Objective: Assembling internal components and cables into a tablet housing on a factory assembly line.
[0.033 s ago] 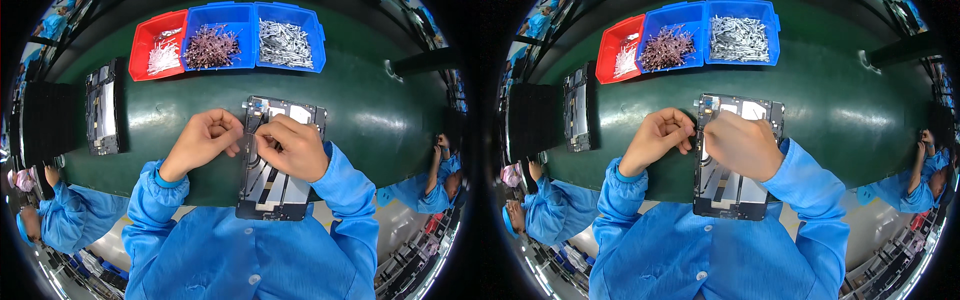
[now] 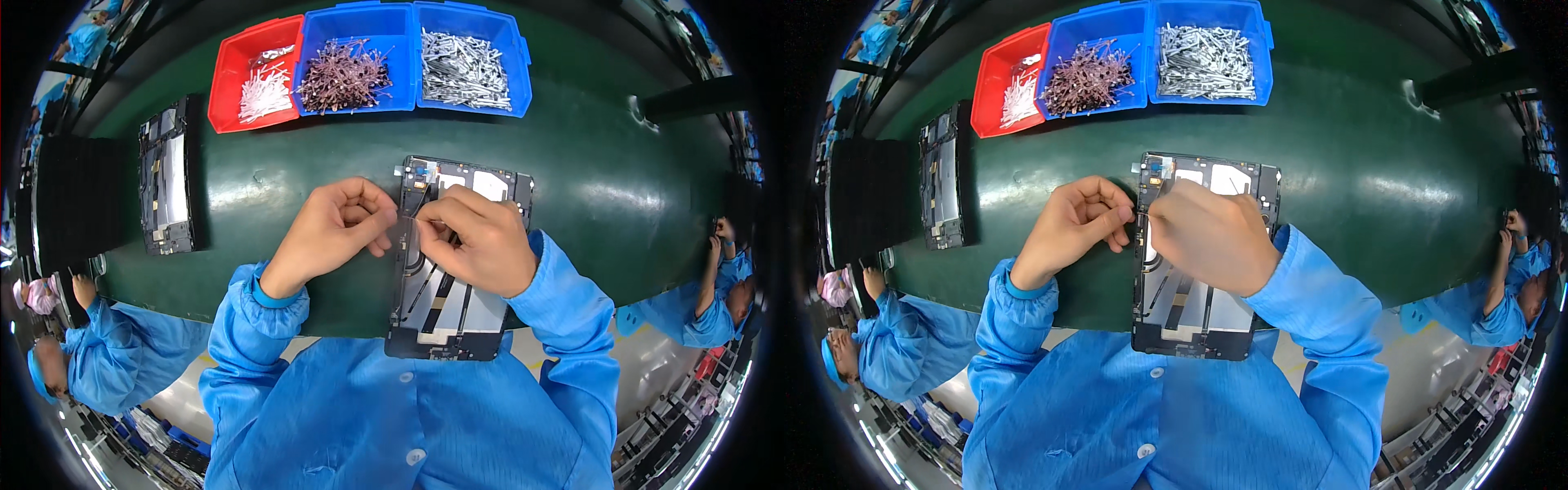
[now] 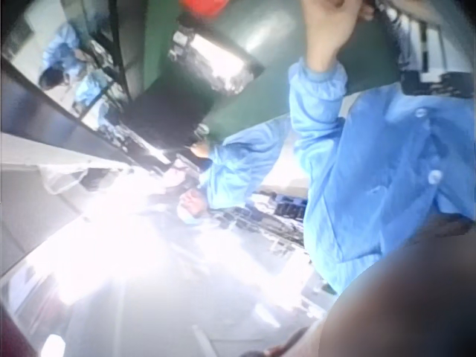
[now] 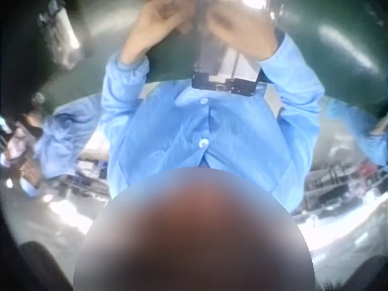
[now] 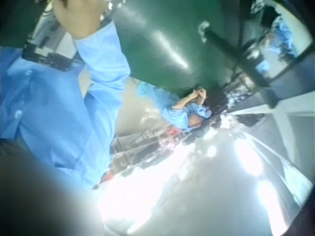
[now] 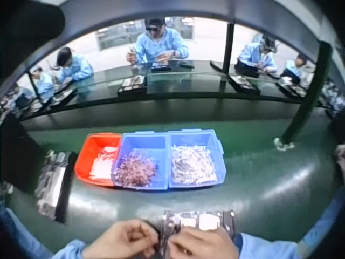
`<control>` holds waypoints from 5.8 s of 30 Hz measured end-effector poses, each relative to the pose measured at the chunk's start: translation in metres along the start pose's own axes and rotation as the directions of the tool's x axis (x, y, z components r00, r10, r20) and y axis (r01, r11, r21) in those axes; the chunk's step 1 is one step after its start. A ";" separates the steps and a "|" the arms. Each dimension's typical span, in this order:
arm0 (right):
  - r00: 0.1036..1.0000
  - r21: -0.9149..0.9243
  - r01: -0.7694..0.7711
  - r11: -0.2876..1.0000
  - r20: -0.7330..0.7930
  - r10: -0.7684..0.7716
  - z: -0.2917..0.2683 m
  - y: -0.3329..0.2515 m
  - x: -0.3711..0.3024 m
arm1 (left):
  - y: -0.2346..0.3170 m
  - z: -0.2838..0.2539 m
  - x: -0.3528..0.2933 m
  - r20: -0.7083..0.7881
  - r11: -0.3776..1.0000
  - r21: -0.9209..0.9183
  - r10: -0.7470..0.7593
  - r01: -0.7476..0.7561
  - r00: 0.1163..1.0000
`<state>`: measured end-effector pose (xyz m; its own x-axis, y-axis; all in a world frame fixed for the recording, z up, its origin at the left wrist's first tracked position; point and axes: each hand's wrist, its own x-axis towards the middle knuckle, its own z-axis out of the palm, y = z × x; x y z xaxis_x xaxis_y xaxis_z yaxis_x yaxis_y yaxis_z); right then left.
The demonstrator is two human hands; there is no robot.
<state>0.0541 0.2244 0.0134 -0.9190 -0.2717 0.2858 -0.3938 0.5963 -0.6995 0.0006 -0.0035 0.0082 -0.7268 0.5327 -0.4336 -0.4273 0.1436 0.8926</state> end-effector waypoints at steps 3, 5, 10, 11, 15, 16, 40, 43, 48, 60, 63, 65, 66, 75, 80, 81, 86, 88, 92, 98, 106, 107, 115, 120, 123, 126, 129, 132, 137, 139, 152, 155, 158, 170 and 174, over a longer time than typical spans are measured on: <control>1.000 -0.026 0.006 1.000 0.009 -0.006 0.000 0.001 0.002 | 0.002 0.002 0.001 -0.017 1.000 0.025 -0.014 0.014 1.000; 1.000 -0.041 0.007 0.999 0.022 -0.006 -0.001 0.001 0.002 | 0.003 0.002 0.001 -0.024 0.999 0.032 -0.030 0.031 0.999; 0.998 -0.054 0.044 0.998 0.048 -0.042 -0.003 0.004 0.002 | 0.002 0.002 0.002 -0.014 0.999 0.042 -0.005 0.006 1.000; 0.998 -0.053 0.041 0.998 0.048 -0.038 -0.003 0.004 0.003 | 0.002 0.002 0.002 -0.012 0.999 0.042 -0.008 0.009 1.000; 0.998 -0.049 0.043 0.998 0.048 -0.040 -0.002 0.005 0.004 | 0.002 0.002 0.003 -0.026 0.998 0.059 -0.018 0.020 0.999; 0.998 -0.043 0.044 0.998 0.041 -0.043 -0.002 0.006 0.005 | 0.002 0.002 0.003 -0.025 0.998 0.056 -0.011 0.012 1.000; 0.998 -0.043 0.036 0.998 0.044 -0.035 -0.001 0.010 0.001 | 0.003 0.010 0.003 -0.073 0.995 0.102 -0.004 0.011 0.997; 0.998 -0.026 0.042 0.999 0.048 -0.041 0.000 0.012 0.000 | 0.003 0.011 0.003 -0.076 0.994 0.102 -0.017 0.024 0.997; 0.998 -0.029 0.048 0.998 0.043 -0.047 -0.001 0.010 0.000 | 0.006 0.011 0.004 -0.068 0.994 0.102 -0.036 0.043 0.997; 0.999 -0.018 0.043 0.999 0.010 -0.043 -0.002 0.007 0.001 | 0.005 0.011 0.003 -0.084 0.993 0.108 -0.043 0.052 0.996; 1.000 -0.049 0.025 0.998 0.007 -0.025 -0.004 0.005 0.001 | 0.007 0.011 0.004 -0.068 0.995 0.096 -0.035 0.041 0.997; 1.000 -0.085 0.022 0.996 0.020 -0.020 -0.004 0.003 0.000 | 0.008 0.012 0.003 -0.062 0.995 0.092 -0.031 0.037 0.998; 0.999 -0.106 0.031 0.994 0.017 -0.030 -0.002 0.004 -0.001 | 0.008 0.014 0.004 -0.077 0.994 0.095 -0.044 0.051 0.996; 0.996 -0.079 -0.085 0.993 0.014 0.086 -0.002 0.004 0.009 | 0.012 0.024 0.012 -0.114 0.986 0.161 -0.028 0.046 0.993; 0.940 0.123 -0.297 0.947 -0.137 0.313 -0.037 0.022 0.060 | 0.011 0.016 0.012 -0.086 0.979 0.193 -0.044 0.060 0.995; 0.947 0.025 -0.236 0.971 -0.217 0.235 -0.047 0.029 0.073 | 0.010 0.013 0.012 -0.045 0.987 0.150 -0.047 0.053 0.998; 0.970 -0.600 0.062 0.797 -0.152 -0.190 -0.061 0.048 0.107 | 0.012 -0.003 0.006 0.030 0.994 -0.008 -0.104 0.105 0.994; 0.993 -0.687 0.042 0.725 -0.050 -0.105 -0.055 0.050 0.111 | 0.008 -0.009 0.006 0.003 0.990 -0.136 -0.030 0.030 1.000; 1.000 -0.718 -0.006 0.696 0.013 0.022 -0.047 0.057 0.119 | 0.006 -0.007 0.007 -0.029 0.988 -0.152 -0.002 -0.003 1.000; 0.994 -0.627 -0.113 0.771 -0.071 0.088 -0.051 0.058 0.114 | 0.005 -0.008 0.007 -0.026 0.990 -0.144 -0.002 -0.002 1.000; 0.999 -0.641 0.018 0.768 -0.023 -0.042 -0.047 0.061 0.110 | 0.006 -0.008 0.007 -0.030 0.989 -0.149 0.009 -0.013 1.000; 0.998 -0.656 0.019 0.755 -0.026 -0.048 -0.047 0.062 0.109 | 0.008 -0.007 0.006 -0.036 0.989 -0.150 0.005 -0.011 0.999; 0.983 -0.557 0.004 0.830 -0.151 -0.106 -0.054 0.054 0.106 | 0.004 -0.008 0.005 -0.020 0.988 -0.153 0.024 -0.026 1.000; 0.960 -0.383 -0.079 0.920 -0.277 -0.032 -0.053 0.057 0.103 | 0.002 -0.005 0.005 -0.035 0.991 -0.130 0.030 -0.034 0.999; 0.955 -0.312 -0.098 0.945 -0.295 0.002 -0.050 0.072 0.099 | 0.004 -0.006 0.007 -0.038 0.993 -0.118 0.029 -0.033 0.999; 0.961 -0.261 -0.130 0.957 -0.270 0.057 -0.053 0.061 0.096 | 0.003 -0.005 0.006 -0.038 0.993 -0.109 0.046 -0.050 0.998; 0.931 0.019 -0.243 0.970 -0.275 0.239 -0.053 0.028 0.101 | 0.003 -0.007 0.007 -0.051 0.993 -0.097 0.055 -0.060 0.997; 0.941 -0.129 -0.202 0.971 -0.299 0.156 -0.053 0.019 0.100 | 0.003 -0.010 0.006 -0.041 0.993 -0.101 0.056 -0.060 0.998; 0.926 -0.095 -0.148 0.984 -0.363 0.104 -0.050 0.032 0.097 | 0.004 -0.005 0.006 -0.058 0.994 -0.089 0.060 -0.065 0.996; 0.922 -0.109 -0.119 0.987 -0.380 0.070 -0.048 0.034 0.095 | 0.001 -0.005 0.006 -0.059 0.994 -0.092 0.060 -0.065 0.996; 0.928 -0.024 -0.233 0.972 -0.304 0.215 -0.054 0.020 0.091 | 0.002 -0.006 0.006 -0.058 0.995 -0.071 0.070 -0.074 0.996; 0.939 0.119 -0.174 0.978 -0.278 0.201 -0.049 0.033 0.072 | 0.007 -0.005 0.003 -0.049 0.997 -0.055 0.054 -0.056 0.997; 0.952 0.373 -0.215 0.902 -0.124 0.278 -0.043 0.002 0.054 | 0.002 -0.001 0.001 -0.043 0.983 -0.101 0.149 -0.152 0.988; 0.990 0.179 0.080 0.981 -0.126 -0.057 -0.005 -0.009 0.020 | -0.003 0.013 0.000 -0.096 0.932 -0.090 0.343 -0.351 0.934; 0.976 0.117 0.169 0.979 -0.158 -0.150 -0.007 -0.006 0.016 | 0.000 0.014 0.000 -0.045 0.952 -0.132 0.273 -0.276 0.961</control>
<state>0.0418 0.2218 0.0264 -0.8410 -0.2349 0.4875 -0.5387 0.4490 -0.7129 0.0082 0.0081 0.0097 -0.8392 0.5135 -0.1790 -0.2770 -0.1204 0.9533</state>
